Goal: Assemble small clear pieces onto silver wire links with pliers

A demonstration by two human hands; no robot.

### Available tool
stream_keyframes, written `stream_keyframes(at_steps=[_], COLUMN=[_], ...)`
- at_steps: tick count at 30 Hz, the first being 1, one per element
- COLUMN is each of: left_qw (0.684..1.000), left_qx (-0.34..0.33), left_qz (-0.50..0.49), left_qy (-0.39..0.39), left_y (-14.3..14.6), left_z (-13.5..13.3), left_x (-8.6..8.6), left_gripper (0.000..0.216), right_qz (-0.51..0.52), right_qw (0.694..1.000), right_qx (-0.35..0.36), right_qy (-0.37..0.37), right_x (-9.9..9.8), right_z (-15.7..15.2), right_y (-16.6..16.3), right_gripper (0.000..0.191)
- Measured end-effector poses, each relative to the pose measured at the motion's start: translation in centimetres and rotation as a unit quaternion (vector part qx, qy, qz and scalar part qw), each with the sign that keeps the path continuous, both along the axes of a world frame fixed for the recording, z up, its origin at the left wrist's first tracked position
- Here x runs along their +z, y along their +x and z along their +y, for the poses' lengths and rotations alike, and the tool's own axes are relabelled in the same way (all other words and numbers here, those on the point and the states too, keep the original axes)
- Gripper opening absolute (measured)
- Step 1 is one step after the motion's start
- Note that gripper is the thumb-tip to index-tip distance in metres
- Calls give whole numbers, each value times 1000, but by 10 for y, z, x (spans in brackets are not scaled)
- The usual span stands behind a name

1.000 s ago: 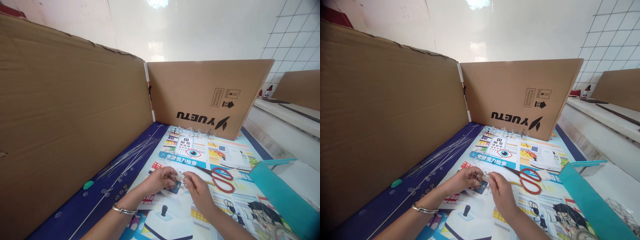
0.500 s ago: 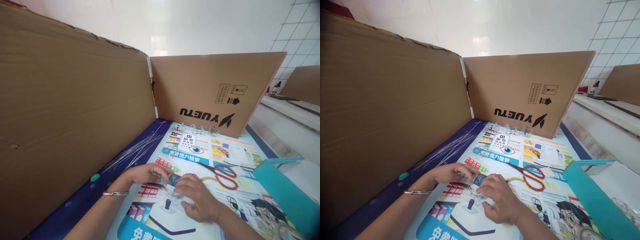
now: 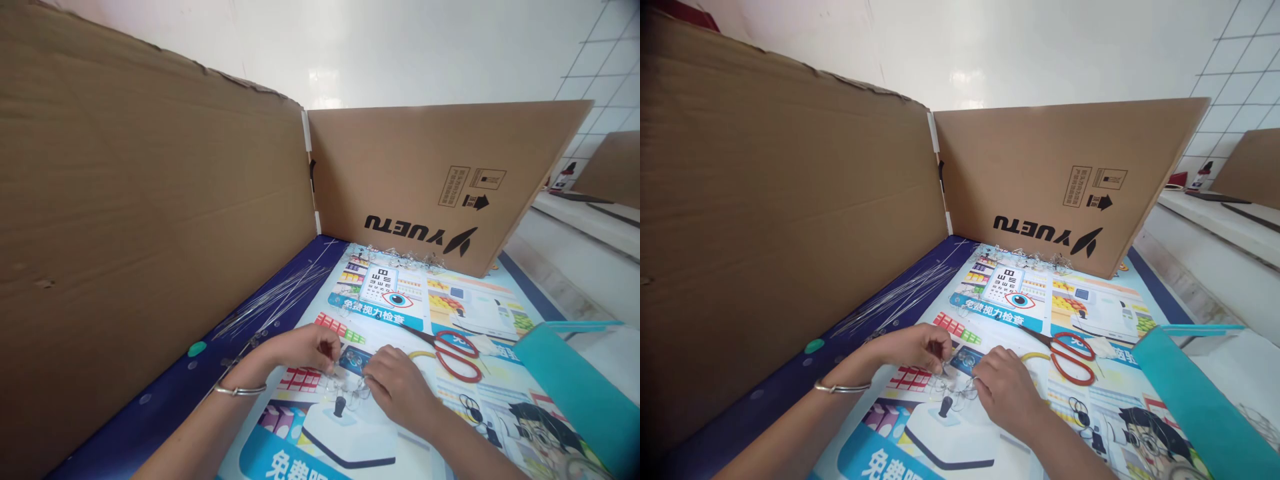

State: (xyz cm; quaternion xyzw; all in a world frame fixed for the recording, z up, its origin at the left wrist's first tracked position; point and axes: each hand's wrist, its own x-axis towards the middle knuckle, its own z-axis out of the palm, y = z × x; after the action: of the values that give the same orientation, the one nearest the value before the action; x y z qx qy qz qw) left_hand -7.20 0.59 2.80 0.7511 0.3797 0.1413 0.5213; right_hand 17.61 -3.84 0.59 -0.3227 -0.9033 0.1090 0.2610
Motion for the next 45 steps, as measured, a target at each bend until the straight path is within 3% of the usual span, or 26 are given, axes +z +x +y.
stream_keyframes(at_steps=[5,9,13,17,21,29,37,45], left_qw=[994,996,995,994,994,996,970,927], left_qx=[-13,-9,42,68,66,83,103,167], left_qz=[74,73,80,85,80,28,-148,-262], left_qy=[78,51,43,-27,-20,-3,-162,-209], left_y=[5,-1,-8,-6,2,10,21,35], left_z=[0,1,2,2,1,-1,-1,-7], left_x=[-5,2,6,0,-6,-9,-20,-19], left_gripper=[17,17,18,20,23,27,33,28], right_qz=[-29,0,28,-11,-62,-86,-48,102], right_qw=[1000,1000,998,997,994,991,992,969], right_qx=[-8,-28,-58,-80,-81,-93,-95,-125], right_qy=[2,1,5,-10,-28,-40,-63,-189], right_x=[-2,-3,-5,-4,3,8,6,6], right_z=[-1,-1,2,2,-2,-4,-1,1], right_y=[-1,0,1,0,-2,-3,-3,-1], right_gripper=[14,15,16,18,24,31,32,28])
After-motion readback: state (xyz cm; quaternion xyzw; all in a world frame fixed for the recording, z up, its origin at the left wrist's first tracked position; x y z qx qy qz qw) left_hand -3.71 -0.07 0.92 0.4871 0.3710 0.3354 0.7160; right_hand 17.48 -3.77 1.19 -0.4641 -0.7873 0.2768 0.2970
